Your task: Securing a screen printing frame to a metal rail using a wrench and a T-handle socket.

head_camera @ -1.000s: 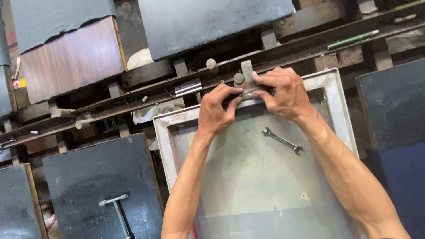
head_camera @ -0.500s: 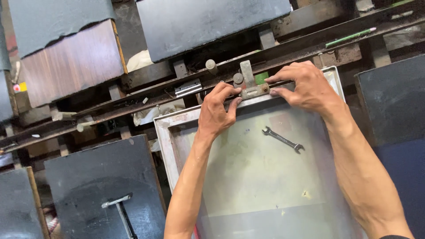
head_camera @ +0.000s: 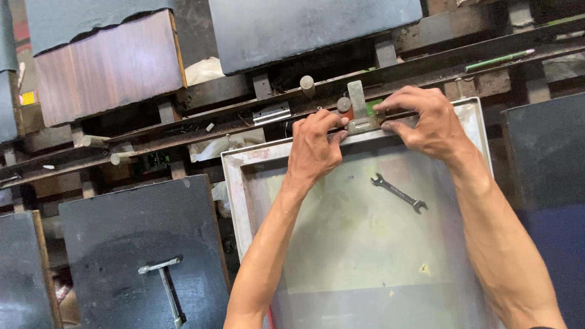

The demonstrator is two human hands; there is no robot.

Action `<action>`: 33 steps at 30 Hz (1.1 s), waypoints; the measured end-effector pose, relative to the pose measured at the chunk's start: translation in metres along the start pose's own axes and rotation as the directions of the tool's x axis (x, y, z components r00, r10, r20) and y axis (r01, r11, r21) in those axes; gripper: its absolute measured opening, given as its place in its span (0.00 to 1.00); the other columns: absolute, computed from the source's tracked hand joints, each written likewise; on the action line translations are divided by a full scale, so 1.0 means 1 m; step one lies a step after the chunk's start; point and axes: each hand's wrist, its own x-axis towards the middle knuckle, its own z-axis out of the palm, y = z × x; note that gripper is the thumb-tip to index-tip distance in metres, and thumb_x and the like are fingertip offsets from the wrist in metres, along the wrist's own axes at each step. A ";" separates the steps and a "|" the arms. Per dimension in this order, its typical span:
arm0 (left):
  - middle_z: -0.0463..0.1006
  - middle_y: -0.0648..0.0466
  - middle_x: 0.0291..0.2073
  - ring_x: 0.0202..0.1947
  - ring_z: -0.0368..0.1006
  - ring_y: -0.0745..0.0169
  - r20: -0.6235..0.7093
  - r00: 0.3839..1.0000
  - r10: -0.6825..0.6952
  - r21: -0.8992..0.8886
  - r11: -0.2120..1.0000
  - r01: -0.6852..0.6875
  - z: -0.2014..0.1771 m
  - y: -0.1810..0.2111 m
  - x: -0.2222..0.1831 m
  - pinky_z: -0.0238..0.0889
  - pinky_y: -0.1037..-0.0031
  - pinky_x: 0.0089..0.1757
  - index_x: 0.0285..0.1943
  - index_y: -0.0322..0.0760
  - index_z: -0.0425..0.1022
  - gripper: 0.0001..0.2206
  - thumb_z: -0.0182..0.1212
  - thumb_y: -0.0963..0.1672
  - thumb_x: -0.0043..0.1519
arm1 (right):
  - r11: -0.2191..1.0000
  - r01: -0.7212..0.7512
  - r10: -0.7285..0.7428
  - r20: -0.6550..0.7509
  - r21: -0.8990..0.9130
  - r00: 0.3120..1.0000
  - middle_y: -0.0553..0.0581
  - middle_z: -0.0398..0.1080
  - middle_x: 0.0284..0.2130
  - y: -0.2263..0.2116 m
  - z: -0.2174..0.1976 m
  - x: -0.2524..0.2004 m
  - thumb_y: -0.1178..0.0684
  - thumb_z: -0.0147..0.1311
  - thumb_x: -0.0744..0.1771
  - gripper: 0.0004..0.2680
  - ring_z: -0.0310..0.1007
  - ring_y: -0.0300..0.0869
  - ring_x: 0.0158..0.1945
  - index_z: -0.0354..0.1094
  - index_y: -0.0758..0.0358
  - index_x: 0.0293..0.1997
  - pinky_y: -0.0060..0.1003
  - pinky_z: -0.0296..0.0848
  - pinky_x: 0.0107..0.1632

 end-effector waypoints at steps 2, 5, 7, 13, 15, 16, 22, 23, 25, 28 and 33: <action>0.76 0.64 0.36 0.43 0.77 0.58 0.010 1.000 -0.024 -0.006 1.000 0.024 -0.001 0.001 0.001 0.57 0.64 0.54 0.43 0.50 0.77 0.06 0.67 0.46 0.59 | 1.000 -0.011 0.011 0.002 0.021 1.000 0.46 0.79 0.41 -0.008 -0.002 0.002 0.51 0.68 0.64 0.06 0.78 0.43 0.48 0.79 0.48 0.44 0.37 0.64 0.58; 0.77 0.65 0.36 0.44 0.77 0.61 0.049 0.997 -0.067 0.005 0.998 0.067 -0.006 0.007 -0.001 0.52 0.62 0.56 0.43 0.51 0.77 0.05 0.67 0.47 0.61 | 1.000 0.009 -0.009 -0.013 0.000 1.000 0.51 0.78 0.39 -0.016 0.001 0.003 0.52 0.68 0.64 0.10 0.78 0.46 0.47 0.77 0.52 0.49 0.40 0.65 0.57; 0.77 0.65 0.37 0.44 0.77 0.62 0.060 0.996 -0.071 0.018 0.997 0.071 -0.008 0.010 0.000 0.51 0.62 0.56 0.44 0.51 0.77 0.05 0.66 0.46 0.61 | 0.997 0.055 -0.057 -0.037 -0.059 0.998 0.54 0.77 0.40 -0.011 0.010 0.003 0.51 0.67 0.63 0.16 0.78 0.49 0.47 0.75 0.55 0.57 0.43 0.65 0.58; 0.77 0.60 0.39 0.44 0.76 0.59 0.078 0.996 -0.041 -0.057 0.997 0.046 -0.010 0.009 0.004 0.51 0.60 0.55 0.45 0.47 0.77 0.05 0.66 0.44 0.62 | 0.968 0.086 -0.082 0.025 -0.238 0.996 0.49 0.73 0.42 0.008 0.031 0.006 0.49 0.65 0.63 0.17 0.73 0.47 0.49 0.73 0.50 0.58 0.47 0.56 0.60; 0.77 0.60 0.39 0.45 0.77 0.57 0.082 0.997 -0.005 -0.088 0.996 0.012 -0.012 0.015 0.003 0.55 0.61 0.55 0.49 0.48 0.77 0.08 0.65 0.43 0.62 | 0.969 0.054 -0.049 0.024 -0.243 0.998 0.47 0.72 0.40 0.006 0.035 0.003 0.50 0.65 0.62 0.16 0.73 0.45 0.48 0.74 0.49 0.55 0.48 0.55 0.61; 0.77 0.60 0.39 0.45 0.77 0.57 0.086 0.996 -0.006 -0.088 0.996 0.014 -0.009 0.012 0.003 0.55 0.61 0.55 0.49 0.48 0.77 0.08 0.65 0.43 0.62 | 0.969 0.050 -0.045 0.024 -0.241 0.999 0.47 0.72 0.40 0.006 0.033 0.004 0.50 0.65 0.62 0.16 0.73 0.45 0.48 0.74 0.49 0.55 0.48 0.55 0.61; 0.79 0.55 0.41 0.48 0.78 0.51 0.013 0.998 0.059 -0.186 0.981 -0.055 -0.002 0.004 0.006 0.61 0.63 0.54 0.55 0.46 0.79 0.11 0.66 0.42 0.63 | 0.973 0.081 -0.072 0.051 -0.214 0.996 0.49 0.70 0.36 -0.001 0.026 0.007 0.52 0.65 0.62 0.15 0.71 0.46 0.44 0.76 0.53 0.54 0.50 0.56 0.58; 0.77 0.54 0.37 0.43 0.78 0.49 -0.016 0.994 0.108 -0.168 0.980 -0.109 0.000 0.001 0.006 0.64 0.62 0.50 0.51 0.45 0.80 0.11 0.67 0.41 0.60 | 0.961 0.101 -0.088 0.063 -0.257 0.994 0.50 0.70 0.37 -0.001 0.026 0.007 0.51 0.65 0.62 0.16 0.71 0.47 0.44 0.76 0.53 0.55 0.51 0.57 0.57; 0.75 0.54 0.33 0.38 0.77 0.46 -0.058 0.989 0.135 -0.137 0.980 -0.142 0.006 -0.004 0.006 0.67 0.62 0.46 0.47 0.45 0.81 0.10 0.68 0.40 0.58 | 0.947 0.144 -0.121 0.095 -0.287 0.988 0.52 0.69 0.37 0.004 0.029 0.004 0.50 0.65 0.62 0.17 0.71 0.49 0.45 0.76 0.54 0.56 0.53 0.58 0.57; 0.72 0.59 0.30 0.35 0.76 0.48 -0.101 0.988 0.114 -0.099 0.987 -0.124 0.009 -0.001 0.007 0.66 0.61 0.44 0.40 0.48 0.80 0.08 0.69 0.41 0.54 | 0.939 0.182 -0.155 0.116 -0.291 0.981 0.56 0.69 0.42 0.006 0.029 0.006 0.51 0.64 0.61 0.23 0.71 0.54 0.50 0.71 0.58 0.64 0.56 0.59 0.57; 0.77 0.72 0.35 0.45 0.76 0.67 -0.046 0.982 -0.182 0.052 0.981 0.184 0.009 0.014 0.006 0.45 0.61 0.45 0.36 0.59 0.80 0.13 0.65 0.42 0.45 | 0.997 0.048 -0.048 0.001 -0.061 0.999 0.64 0.75 0.43 -0.016 0.024 0.009 0.63 0.66 0.66 0.15 0.75 0.50 0.46 0.74 0.73 0.60 0.41 0.70 0.55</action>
